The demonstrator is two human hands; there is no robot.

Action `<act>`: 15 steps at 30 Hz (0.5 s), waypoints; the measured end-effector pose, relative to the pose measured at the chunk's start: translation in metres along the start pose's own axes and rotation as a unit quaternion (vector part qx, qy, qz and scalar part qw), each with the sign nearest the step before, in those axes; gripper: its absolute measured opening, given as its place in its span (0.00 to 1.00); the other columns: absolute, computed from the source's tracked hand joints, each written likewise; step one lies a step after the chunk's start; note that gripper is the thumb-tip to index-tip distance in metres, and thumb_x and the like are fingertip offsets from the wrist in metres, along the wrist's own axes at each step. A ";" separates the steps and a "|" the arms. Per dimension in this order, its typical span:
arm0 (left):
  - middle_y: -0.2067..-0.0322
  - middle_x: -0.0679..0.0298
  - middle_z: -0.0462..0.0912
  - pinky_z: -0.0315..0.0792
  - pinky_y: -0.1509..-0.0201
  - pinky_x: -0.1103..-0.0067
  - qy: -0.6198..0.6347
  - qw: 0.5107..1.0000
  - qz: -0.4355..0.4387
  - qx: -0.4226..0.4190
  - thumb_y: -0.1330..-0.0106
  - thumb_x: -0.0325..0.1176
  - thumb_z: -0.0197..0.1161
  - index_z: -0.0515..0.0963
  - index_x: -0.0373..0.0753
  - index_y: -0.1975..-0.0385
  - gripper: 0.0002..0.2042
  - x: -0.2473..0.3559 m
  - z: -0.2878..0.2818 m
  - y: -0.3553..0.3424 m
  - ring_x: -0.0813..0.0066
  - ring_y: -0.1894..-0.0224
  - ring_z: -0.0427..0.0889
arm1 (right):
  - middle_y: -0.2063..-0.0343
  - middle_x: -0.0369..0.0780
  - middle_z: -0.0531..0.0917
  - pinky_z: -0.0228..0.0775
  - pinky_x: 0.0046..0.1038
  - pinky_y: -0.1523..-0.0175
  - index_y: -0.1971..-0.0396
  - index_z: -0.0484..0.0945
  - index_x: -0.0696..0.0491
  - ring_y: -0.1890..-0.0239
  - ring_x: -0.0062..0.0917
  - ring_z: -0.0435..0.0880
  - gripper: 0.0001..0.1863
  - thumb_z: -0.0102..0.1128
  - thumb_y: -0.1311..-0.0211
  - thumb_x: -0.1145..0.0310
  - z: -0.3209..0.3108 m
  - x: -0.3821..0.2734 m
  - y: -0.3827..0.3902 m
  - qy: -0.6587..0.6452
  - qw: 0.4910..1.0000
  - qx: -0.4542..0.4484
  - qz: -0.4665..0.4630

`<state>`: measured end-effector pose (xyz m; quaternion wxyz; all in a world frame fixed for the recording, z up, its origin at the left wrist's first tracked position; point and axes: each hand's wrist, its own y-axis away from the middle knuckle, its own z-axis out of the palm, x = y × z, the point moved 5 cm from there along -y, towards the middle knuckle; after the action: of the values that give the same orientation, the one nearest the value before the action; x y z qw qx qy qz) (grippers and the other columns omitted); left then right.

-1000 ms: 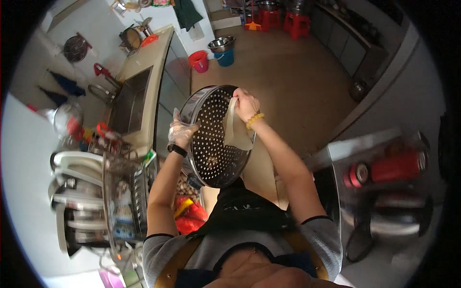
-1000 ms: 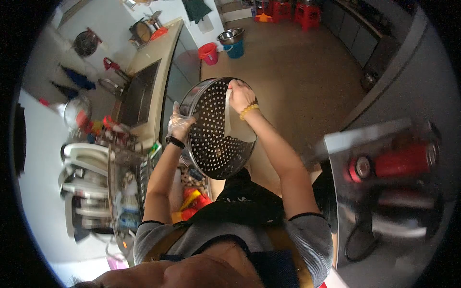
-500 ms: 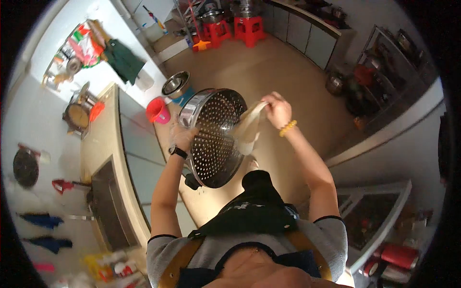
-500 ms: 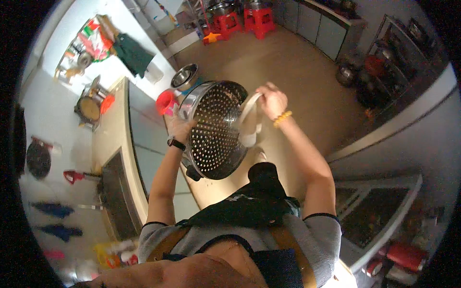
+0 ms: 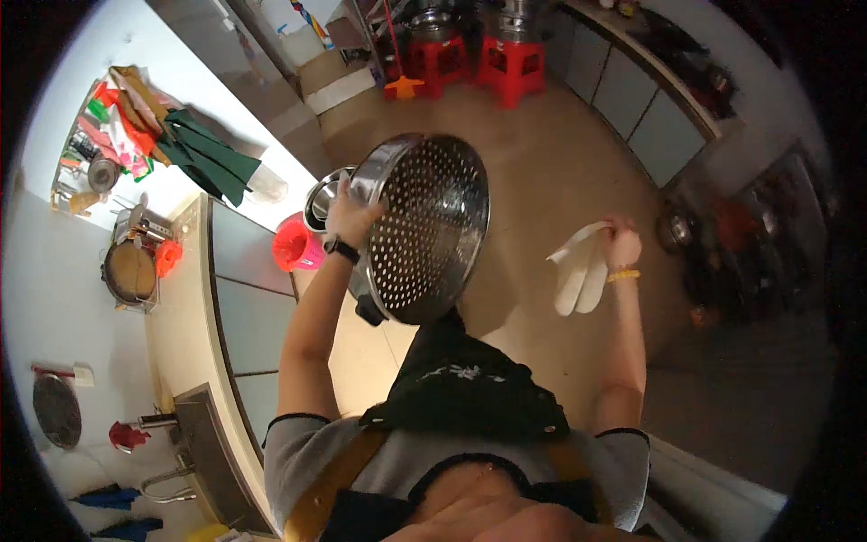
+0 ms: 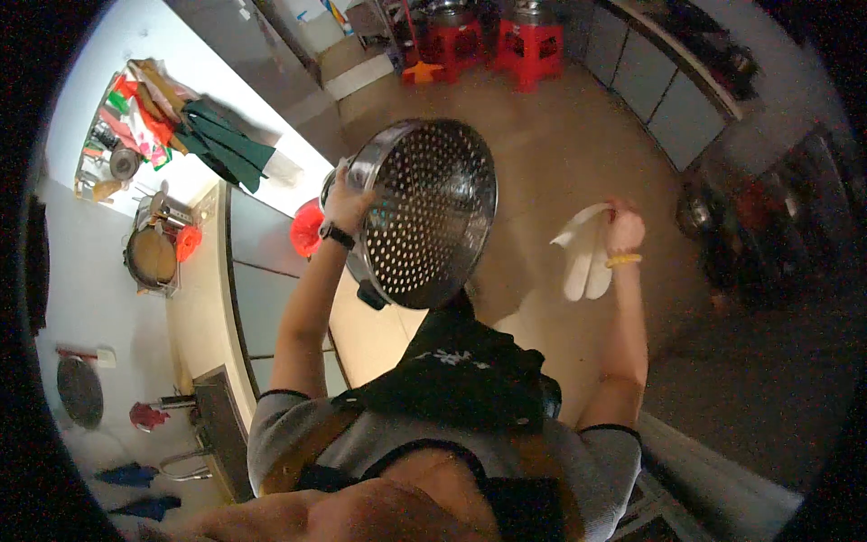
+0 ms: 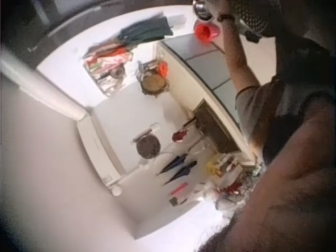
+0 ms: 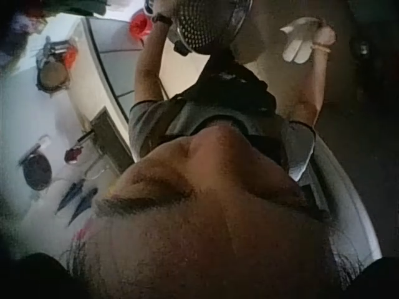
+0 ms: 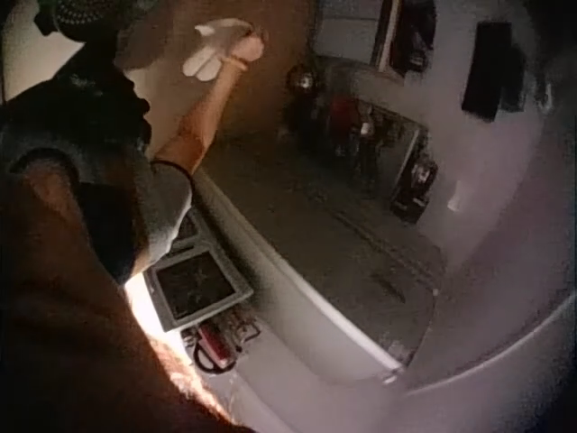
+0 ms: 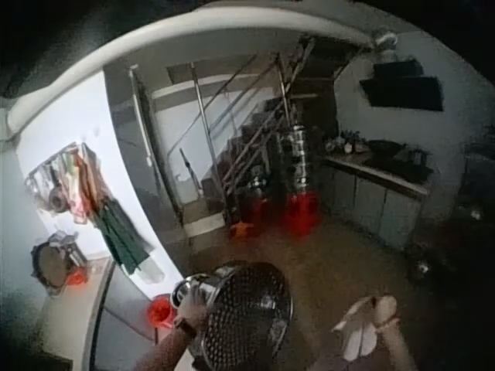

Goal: Moving round dough pieces from a steamer tray to a flat tray and cleaning the tray.

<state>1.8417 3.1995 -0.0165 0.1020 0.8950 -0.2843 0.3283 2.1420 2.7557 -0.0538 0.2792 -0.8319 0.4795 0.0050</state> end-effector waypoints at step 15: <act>0.55 0.45 0.76 0.68 0.45 0.61 -0.152 0.985 0.071 -0.042 0.57 0.54 0.69 0.57 0.47 0.36 0.46 0.107 0.155 -0.519 0.47 0.50 0.74 | 0.68 0.46 0.83 0.75 0.41 0.66 0.63 0.80 0.47 0.68 0.43 0.83 0.09 0.57 0.44 0.68 0.180 0.166 -0.156 0.193 0.936 -0.095 0.277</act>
<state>2.2901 3.5192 -0.0637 0.0714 0.9070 -0.3727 0.1828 2.4032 2.7677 -0.1799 0.0888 -0.6735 0.7331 -0.0331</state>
